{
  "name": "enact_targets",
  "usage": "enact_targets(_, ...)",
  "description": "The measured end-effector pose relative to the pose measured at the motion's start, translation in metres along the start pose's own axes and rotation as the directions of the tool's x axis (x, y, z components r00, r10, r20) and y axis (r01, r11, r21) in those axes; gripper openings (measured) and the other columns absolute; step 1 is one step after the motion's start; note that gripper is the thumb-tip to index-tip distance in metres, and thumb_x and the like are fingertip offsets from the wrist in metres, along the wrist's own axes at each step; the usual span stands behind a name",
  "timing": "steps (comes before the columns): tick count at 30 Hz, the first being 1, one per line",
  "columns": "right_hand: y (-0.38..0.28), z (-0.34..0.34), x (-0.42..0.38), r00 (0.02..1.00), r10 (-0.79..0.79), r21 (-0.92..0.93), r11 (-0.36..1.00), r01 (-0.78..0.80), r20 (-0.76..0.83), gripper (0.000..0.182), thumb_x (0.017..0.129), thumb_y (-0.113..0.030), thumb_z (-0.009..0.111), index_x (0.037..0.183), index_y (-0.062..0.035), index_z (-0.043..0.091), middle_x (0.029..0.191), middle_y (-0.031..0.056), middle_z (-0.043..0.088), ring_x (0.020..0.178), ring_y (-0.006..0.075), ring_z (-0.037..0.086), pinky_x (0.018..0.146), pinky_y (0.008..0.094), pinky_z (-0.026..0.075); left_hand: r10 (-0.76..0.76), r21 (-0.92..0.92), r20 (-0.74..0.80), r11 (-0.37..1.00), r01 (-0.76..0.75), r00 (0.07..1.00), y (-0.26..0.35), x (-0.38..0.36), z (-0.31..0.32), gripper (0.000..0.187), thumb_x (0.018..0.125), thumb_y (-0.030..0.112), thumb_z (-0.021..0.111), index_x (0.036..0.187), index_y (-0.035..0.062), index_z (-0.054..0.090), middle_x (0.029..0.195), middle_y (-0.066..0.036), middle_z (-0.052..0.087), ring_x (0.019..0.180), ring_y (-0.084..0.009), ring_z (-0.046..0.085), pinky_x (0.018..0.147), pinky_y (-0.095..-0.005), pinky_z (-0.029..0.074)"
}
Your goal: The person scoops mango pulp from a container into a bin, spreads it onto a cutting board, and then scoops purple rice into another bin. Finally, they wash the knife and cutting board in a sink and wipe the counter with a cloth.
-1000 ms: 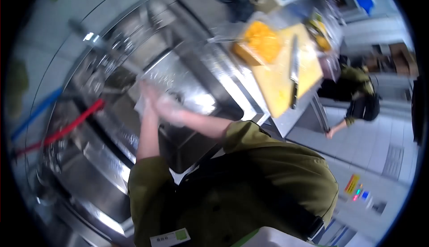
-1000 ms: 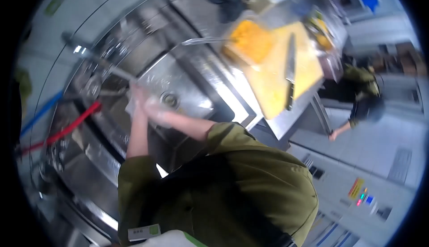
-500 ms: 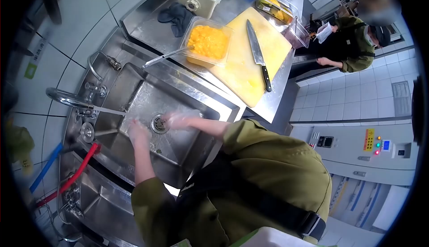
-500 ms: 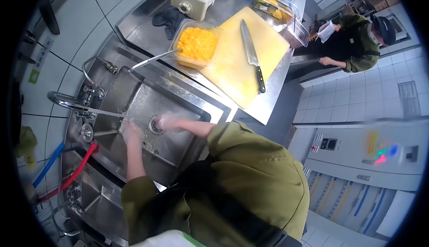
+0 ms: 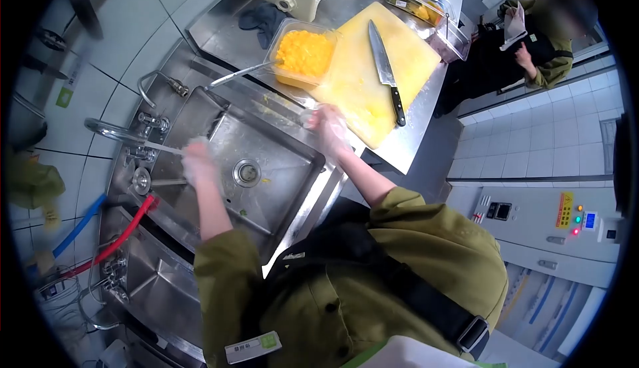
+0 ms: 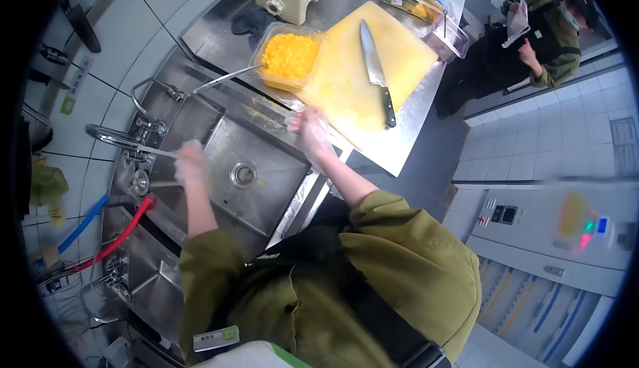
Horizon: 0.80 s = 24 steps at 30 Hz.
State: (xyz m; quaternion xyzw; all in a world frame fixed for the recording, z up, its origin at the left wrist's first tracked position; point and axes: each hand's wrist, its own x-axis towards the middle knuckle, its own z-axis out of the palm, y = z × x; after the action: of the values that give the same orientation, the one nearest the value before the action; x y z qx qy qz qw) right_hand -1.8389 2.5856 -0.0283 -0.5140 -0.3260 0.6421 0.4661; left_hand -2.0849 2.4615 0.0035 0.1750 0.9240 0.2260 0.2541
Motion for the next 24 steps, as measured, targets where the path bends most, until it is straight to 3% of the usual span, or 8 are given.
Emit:
enact_targets(1,-0.011,0.0,-0.006,0.994,-0.097,-0.087,0.992,0.093,-0.042,0.024,0.092,-0.024,0.042,0.088,-0.0021,0.051,0.074,0.0066,0.052,0.063,0.0145,0.051,0.06,0.0283,0.046,-0.007,-0.604,0.009,0.797,0.011,1.0,-0.06,0.062,0.07,0.023,0.09,0.019,0.052,0.109,0.0071,0.054,0.105,-0.007,0.058,0.101,-0.0191,0.055,0.089,-0.031,0.045)
enact_targets(2,-0.025,0.005,-0.006,0.993,-0.113,-0.134,0.985,0.109,-0.026,0.026,0.093,-0.027,0.042,0.091,-0.003,0.05,0.074,0.0059,0.051,0.062,0.0137,0.051,0.058,0.0272,0.044,-0.014,-0.963,0.017,0.27,0.02,1.0,-0.116,0.12,0.136,0.019,0.089,0.016,0.053,0.105,0.0064,0.055,0.1,-0.007,0.058,0.095,-0.0187,0.056,0.084,-0.0298,0.046)
enact_targets(3,-0.04,0.009,-0.004,0.992,-0.129,-0.184,0.975,0.125,-0.011,0.028,0.094,-0.031,0.042,0.093,-0.0039,0.048,0.074,0.0051,0.051,0.061,0.013,0.051,0.055,0.026,0.043,-0.123,-0.977,0.18,0.091,0.191,0.976,-0.074,0.072,0.146,0.016,0.088,0.014,0.053,0.102,0.0058,0.056,0.096,-0.006,0.057,0.092,-0.0175,0.056,0.081,-0.0287,0.046)
enact_targets(6,-0.025,0.026,0.026,0.98,-0.188,0.006,0.982,0.189,-0.059,0.034,0.094,-0.041,0.041,0.092,-0.0074,0.048,0.071,0.0011,0.047,0.058,0.0091,0.046,0.051,0.0237,0.038,0.176,-0.968,0.134,0.236,0.09,0.975,0.037,-0.025,0.145,0.017,0.09,0.02,0.052,0.094,0.0043,0.056,0.09,-0.006,0.056,0.081,-0.0131,0.054,0.075,-0.0274,0.047)
enact_targets(7,-0.03,0.026,0.026,0.939,-0.336,-0.21,0.926,0.315,-0.072,0.03,0.093,-0.035,0.041,0.086,-0.0079,0.049,0.068,0.0013,0.047,0.057,0.0108,0.046,0.052,0.0262,0.039,0.323,-0.876,0.1,0.477,-0.071,0.941,0.064,-0.043,0.138,0.027,0.092,0.028,0.05,0.097,0.0024,0.056,0.087,-0.006,0.057,0.08,-0.0128,0.055,0.075,-0.0282,0.047)
enact_targets(11,-0.043,0.018,0.034,0.995,-0.063,-0.152,0.987,0.052,-0.073,0.023,0.093,-0.022,0.039,0.078,-0.0068,0.048,0.072,0.0073,0.05,0.061,0.0184,0.047,0.058,0.0321,0.041,0.311,-0.838,0.132,0.542,-0.061,0.941,0.168,-0.085,0.132,0.037,0.091,0.033,0.05,0.103,-0.0022,0.05,0.096,-0.014,0.058,0.083,-0.0188,0.055,0.076,-0.0311,0.045)
enact_targets(17,-0.064,0.001,0.124,0.925,-0.365,-0.727,0.606,0.324,0.107,0.045,0.096,-0.035,0.031,0.096,0.0054,0.053,0.089,0.0253,0.058,0.088,0.0394,0.055,0.083,0.0419,0.042,0.193,-0.695,0.083,0.714,-0.082,0.978,0.187,-0.077,0.146,0.036,0.087,0.032,0.049,0.099,-0.0024,0.047,0.098,-0.021,0.055,0.087,-0.027,0.056,0.079,-0.0355,0.044)
enact_targets(24,-0.136,0.017,0.214,0.894,-0.047,-0.796,0.436,0.419,0.445,0.052,0.093,-0.044,0.035,0.098,0.0021,0.058,0.098,0.0267,0.06,0.095,0.0397,0.056,0.083,0.0439,0.043,0.209,-0.59,0.03,0.793,-0.152,0.977,0.189,-0.069,0.141,0.036,0.086,0.031,0.052,0.097,-0.0028,0.048,0.09,-0.018,0.056,0.082,-0.0232,0.057,0.075,-0.0332,0.045)
